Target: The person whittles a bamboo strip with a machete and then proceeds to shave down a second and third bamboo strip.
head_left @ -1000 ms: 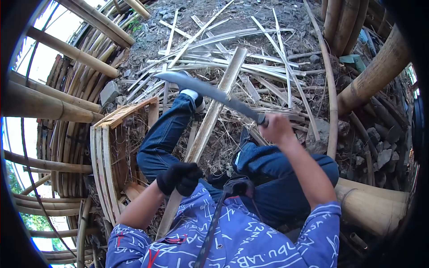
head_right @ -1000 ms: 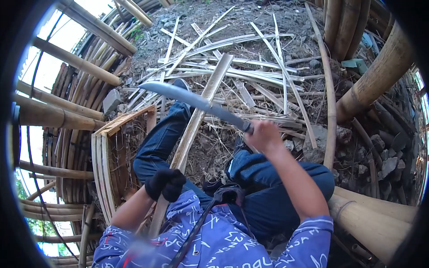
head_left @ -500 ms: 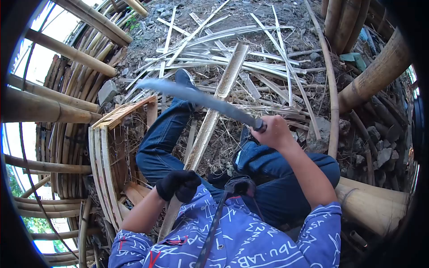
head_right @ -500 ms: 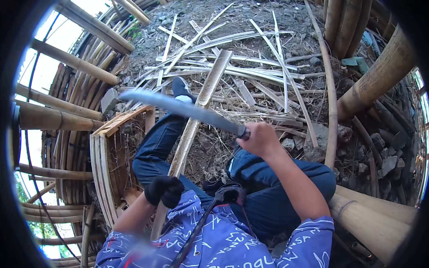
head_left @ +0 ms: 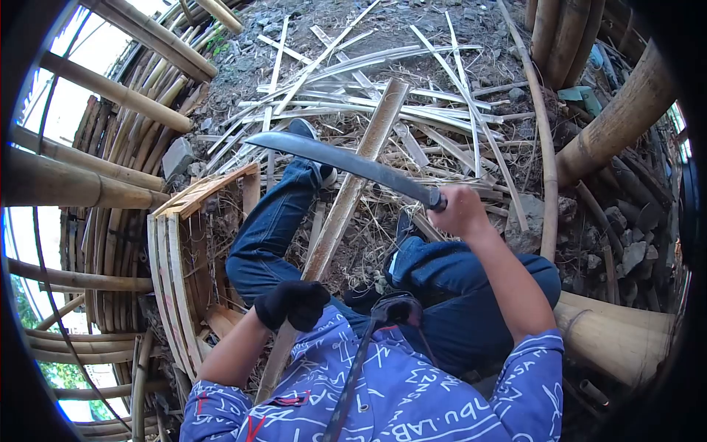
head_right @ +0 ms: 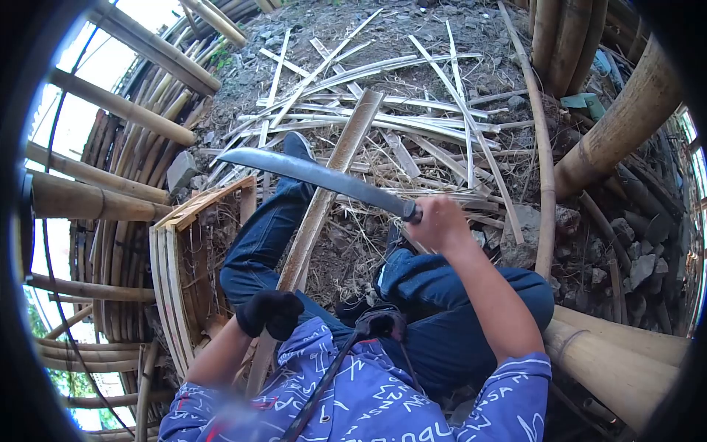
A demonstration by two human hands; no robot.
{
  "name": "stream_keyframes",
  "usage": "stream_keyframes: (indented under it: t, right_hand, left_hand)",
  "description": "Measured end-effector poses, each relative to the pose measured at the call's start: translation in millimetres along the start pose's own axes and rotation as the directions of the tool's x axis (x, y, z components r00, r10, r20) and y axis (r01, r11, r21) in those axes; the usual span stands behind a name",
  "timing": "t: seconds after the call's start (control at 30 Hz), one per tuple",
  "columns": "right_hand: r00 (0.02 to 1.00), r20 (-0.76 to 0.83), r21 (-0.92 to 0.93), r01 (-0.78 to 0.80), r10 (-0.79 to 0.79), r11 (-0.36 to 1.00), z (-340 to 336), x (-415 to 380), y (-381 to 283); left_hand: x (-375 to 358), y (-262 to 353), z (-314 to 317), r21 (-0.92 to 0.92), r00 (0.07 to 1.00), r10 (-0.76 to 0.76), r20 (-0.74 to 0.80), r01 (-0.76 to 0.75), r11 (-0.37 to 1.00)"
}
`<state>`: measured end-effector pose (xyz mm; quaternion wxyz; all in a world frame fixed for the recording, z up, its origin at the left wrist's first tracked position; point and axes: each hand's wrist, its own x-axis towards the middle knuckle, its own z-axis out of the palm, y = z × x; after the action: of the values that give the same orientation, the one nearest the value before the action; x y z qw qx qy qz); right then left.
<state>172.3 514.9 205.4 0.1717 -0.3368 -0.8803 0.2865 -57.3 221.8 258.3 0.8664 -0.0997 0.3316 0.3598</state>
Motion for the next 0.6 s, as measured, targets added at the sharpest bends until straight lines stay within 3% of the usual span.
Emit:
stream_keyframes:
  t: [0.03, 0.1, 0.2, 0.3, 0.33, 0.43, 0.57, 0.6]
  right_hand:
    - [0.999, 0.024, 0.047, -0.03, 0.029, 0.998, 2.8, -4.6, -4.9]
    - [0.999, 0.026, 0.06, 0.025, -0.027, 0.998, 5.9, -9.4, -13.9]
    - [0.991, -0.021, 0.084, 0.13, -0.129, 0.988, 4.0, -1.8, -11.0]
    - [0.992, -0.115, 0.09, -0.046, 0.056, 0.995, -0.9, 13.4, 19.6]
    - [0.991, -0.12, 0.09, -0.041, 0.051, 0.995, -2.7, 12.4, 20.6]
    - [0.994, -0.03, 0.168, -0.099, 0.106, 0.981, -0.6, 4.4, 17.6]
    - [0.994, 0.009, 0.319, -0.102, 0.105, 0.942, -7.6, -2.0, -9.6]
    - [0.995, 0.015, 0.323, -0.099, 0.099, 0.941, -8.6, -3.3, -15.1]
  left_hand:
    - [0.4, 0.8, -2.1, 0.005, 1.0, 0.001, -0.001, -0.001, 1.0]
    - [2.4, -0.5, -8.0, -0.064, 0.965, -0.064, 0.256, 0.083, 0.994]
    - [1.1, -7.6, 0.1, -0.016, 0.93, -0.099, 0.355, 0.112, 0.994]
    - [-3.0, -10.1, 9.9, -0.148, 0.931, 0.019, 0.365, 0.038, 0.988]
    - [-3.7, -9.2, 10.0, -0.143, 0.931, 0.022, 0.365, 0.033, 0.989]
    - [-3.1, -1.4, 8.1, 0.017, 0.998, 0.058, 0.027, -0.059, 0.998]
    - [-7.0, 4.9, 10.2, 0.077, 0.988, 0.138, -0.075, -0.132, 0.988]
    - [-9.4, 7.7, 19.7, 0.182, 0.972, 0.177, -0.156, -0.148, 0.972]
